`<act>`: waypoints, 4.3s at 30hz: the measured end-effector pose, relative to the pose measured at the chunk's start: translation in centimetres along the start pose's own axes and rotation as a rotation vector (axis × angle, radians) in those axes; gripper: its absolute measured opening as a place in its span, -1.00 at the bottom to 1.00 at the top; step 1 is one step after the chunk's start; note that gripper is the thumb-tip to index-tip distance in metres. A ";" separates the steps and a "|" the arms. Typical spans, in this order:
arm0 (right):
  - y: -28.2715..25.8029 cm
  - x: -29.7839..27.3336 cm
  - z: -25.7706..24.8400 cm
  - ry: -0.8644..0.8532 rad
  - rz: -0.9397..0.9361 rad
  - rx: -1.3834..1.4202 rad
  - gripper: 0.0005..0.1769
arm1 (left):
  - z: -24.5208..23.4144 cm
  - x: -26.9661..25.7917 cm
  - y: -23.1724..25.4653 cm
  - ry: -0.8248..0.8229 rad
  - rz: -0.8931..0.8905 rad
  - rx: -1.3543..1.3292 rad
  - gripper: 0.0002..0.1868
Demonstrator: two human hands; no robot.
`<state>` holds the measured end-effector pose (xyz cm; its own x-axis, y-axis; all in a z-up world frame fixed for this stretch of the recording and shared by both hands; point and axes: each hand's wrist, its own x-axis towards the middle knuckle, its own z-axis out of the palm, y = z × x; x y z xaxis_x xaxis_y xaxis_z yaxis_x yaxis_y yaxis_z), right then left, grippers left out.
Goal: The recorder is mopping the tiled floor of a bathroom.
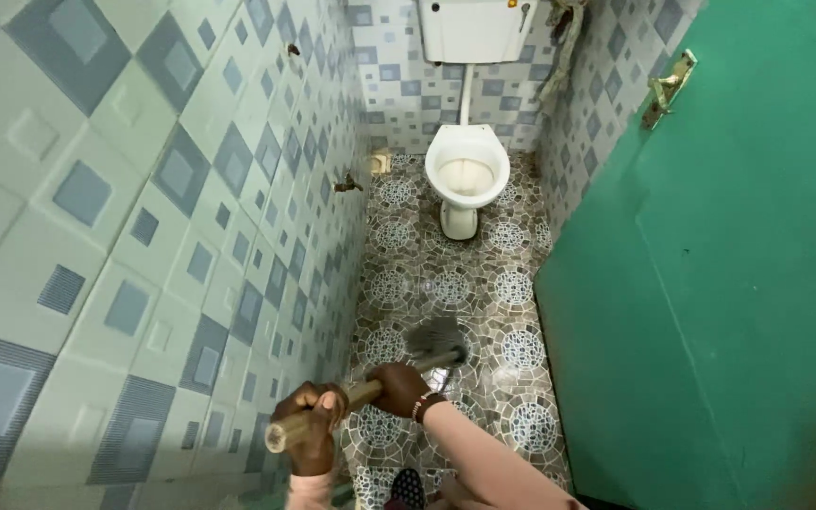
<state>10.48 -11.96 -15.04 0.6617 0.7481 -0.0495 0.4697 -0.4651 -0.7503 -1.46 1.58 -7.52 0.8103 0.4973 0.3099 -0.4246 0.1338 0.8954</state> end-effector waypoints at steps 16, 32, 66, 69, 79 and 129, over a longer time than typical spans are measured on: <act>5.1 -8.1 -2.4 0.493 0.062 0.167 -0.84 | 8.7 0.3 5.5 -0.645 -0.021 0.126 -0.73; -7.3 0.7 6.0 -0.161 -0.157 0.313 -0.74 | -0.3 -1.6 13.6 0.009 0.043 0.549 -0.63; -6.7 -4.0 4.0 0.151 0.015 0.524 0.05 | 0.7 -0.2 11.4 -0.257 0.093 0.043 -0.78; -8.0 -2.2 5.1 0.014 -0.054 0.478 -0.18 | 0.0 -1.6 13.5 -0.053 0.146 0.338 -0.82; -8.5 -0.3 8.3 -0.244 -0.089 0.325 -0.76 | -13.7 -2.3 9.6 -0.137 0.053 0.005 -0.78; -5.7 -7.9 8.0 -0.011 -0.046 0.290 -0.79 | -6.1 -6.5 10.2 -0.212 -0.059 0.322 -0.89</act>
<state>-2.06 -11.42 -15.63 0.6362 0.7714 -0.0172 0.3116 -0.2772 -0.9089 -13.54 4.92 -2.31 0.9094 0.3039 0.2840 -0.2537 -0.1358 0.9577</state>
